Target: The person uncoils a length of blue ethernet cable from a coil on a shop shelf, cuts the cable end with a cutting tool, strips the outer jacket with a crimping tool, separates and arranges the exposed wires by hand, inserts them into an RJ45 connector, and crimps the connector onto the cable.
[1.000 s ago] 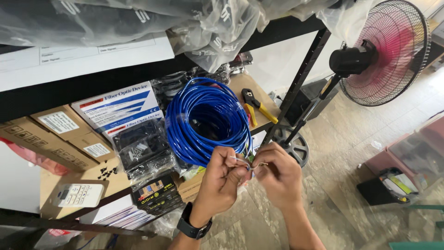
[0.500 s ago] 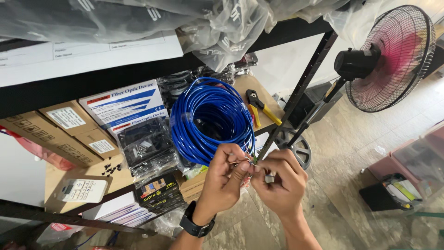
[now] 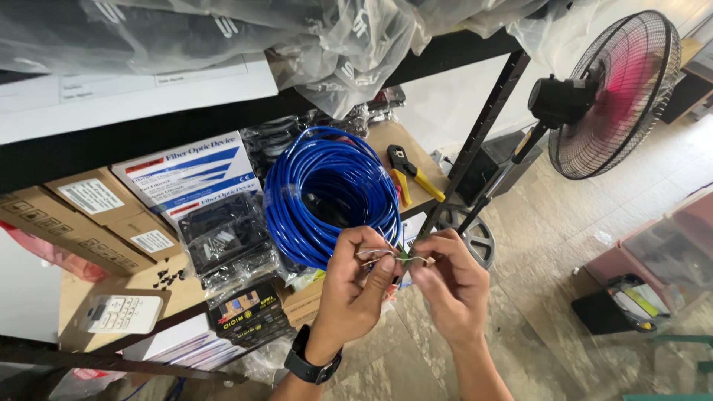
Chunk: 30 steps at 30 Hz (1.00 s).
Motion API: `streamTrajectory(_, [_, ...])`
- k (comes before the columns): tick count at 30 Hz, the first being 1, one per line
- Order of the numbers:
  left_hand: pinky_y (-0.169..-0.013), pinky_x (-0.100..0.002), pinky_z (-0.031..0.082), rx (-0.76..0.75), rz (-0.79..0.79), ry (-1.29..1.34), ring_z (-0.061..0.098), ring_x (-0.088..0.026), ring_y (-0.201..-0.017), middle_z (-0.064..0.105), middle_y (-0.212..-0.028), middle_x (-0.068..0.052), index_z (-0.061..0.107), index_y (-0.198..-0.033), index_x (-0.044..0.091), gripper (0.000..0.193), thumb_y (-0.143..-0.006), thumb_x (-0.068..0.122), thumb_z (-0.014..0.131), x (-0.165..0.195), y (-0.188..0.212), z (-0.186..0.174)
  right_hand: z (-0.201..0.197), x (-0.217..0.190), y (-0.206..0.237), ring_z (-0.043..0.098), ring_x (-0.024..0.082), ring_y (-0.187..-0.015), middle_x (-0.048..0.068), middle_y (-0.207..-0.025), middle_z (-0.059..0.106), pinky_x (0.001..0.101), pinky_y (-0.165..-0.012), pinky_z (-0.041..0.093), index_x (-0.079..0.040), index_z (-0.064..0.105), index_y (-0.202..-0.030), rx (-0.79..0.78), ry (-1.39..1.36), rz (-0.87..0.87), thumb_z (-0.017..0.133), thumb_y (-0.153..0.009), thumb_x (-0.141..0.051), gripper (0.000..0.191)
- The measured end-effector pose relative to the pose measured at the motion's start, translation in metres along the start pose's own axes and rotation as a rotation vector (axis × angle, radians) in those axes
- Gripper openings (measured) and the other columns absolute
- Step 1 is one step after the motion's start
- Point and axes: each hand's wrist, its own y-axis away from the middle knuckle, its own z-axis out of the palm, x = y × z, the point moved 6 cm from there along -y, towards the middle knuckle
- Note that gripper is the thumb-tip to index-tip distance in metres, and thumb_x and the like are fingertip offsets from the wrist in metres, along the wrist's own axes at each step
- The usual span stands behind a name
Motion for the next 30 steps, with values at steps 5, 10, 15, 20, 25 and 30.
streamTrajectory(5, [-0.066, -0.022, 0.048, 0.011, -0.007, -0.032, 0.055, -0.006, -0.079, 0.06, -0.096, -0.004, 0.048, -0.119, 0.001, 0.02, -0.103, -0.002, 0.061, 0.002, -0.003, 0.002, 0.013, -0.031, -0.007, 0.056, 0.009, -0.068, 0.007, -0.096, 0.066, 0.022, -0.051, 0.036, -0.002, 0.075, -0.094, 0.065, 0.768, -0.191, 0.085, -0.076, 0.0, 0.021])
streamTrajectory(10, [-0.064, -0.023, 0.049, 0.033, 0.028, -0.067, 0.057, -0.006, -0.078, 0.064, -0.095, -0.006, 0.053, -0.113, -0.001, 0.014, -0.102, -0.002, 0.062, 0.006, -0.005, 0.002, 0.01, -0.04, -0.006, 0.063, 0.009, -0.075, 0.005, -0.095, 0.067, 0.0235, -0.059, 0.046, -0.002, 0.073, -0.096, 0.096, 0.783, -0.164, 0.085, -0.079, -0.003, 0.02])
streamTrajectory(15, [-0.062, -0.023, 0.048, 0.028, 0.003, 0.005, 0.057, -0.007, -0.076, 0.066, -0.097, -0.008, 0.052, -0.11, 0.0, 0.011, -0.103, -0.001, 0.061, 0.005, -0.005, 0.002, -0.012, -0.007, -0.003, 0.063, 0.008, -0.083, 0.004, -0.095, 0.069, 0.0237, -0.071, 0.051, 0.003, 0.069, -0.105, 0.151, 0.246, 0.211, 0.074, -0.088, 0.002, 0.018])
streamTrajectory(20, [-0.072, -0.026, 0.052, 0.009, 0.135, 0.0, 0.058, -0.009, -0.084, 0.062, -0.107, -0.009, 0.05, -0.113, 0.0, 0.013, -0.105, -0.002, 0.06, 0.012, -0.006, 0.002, -0.011, 0.007, -0.003, 0.06, 0.01, -0.08, 0.004, -0.088, 0.066, 0.025, -0.071, 0.049, 0.006, 0.069, -0.102, 0.031, 0.102, 0.266, 0.067, -0.097, 0.002, 0.006])
streamTrajectory(25, [-0.065, -0.024, 0.049, 0.029, 0.006, 0.166, 0.057, -0.008, -0.076, 0.061, -0.102, -0.008, 0.048, -0.119, 0.001, 0.021, -0.102, -0.002, 0.061, -0.001, 0.0, -0.004, -0.005, 0.012, -0.006, 0.059, 0.009, -0.08, 0.002, -0.089, 0.064, 0.0233, -0.071, 0.048, 0.004, 0.067, -0.095, 0.004, 0.32, 0.252, 0.066, -0.093, 0.006, 0.003])
streamTrajectory(30, [-0.067, -0.025, 0.05, 0.013, -0.029, 0.146, 0.057, -0.008, -0.076, 0.061, -0.097, -0.008, 0.049, -0.121, 0.001, 0.021, -0.104, -0.001, 0.06, -0.01, 0.007, -0.01, -0.003, 0.023, -0.011, 0.058, 0.011, -0.081, 0.002, -0.091, 0.062, 0.0254, -0.073, 0.047, 0.003, 0.064, -0.098, -0.083, 0.175, 0.256, 0.062, -0.097, 0.002, 0.002])
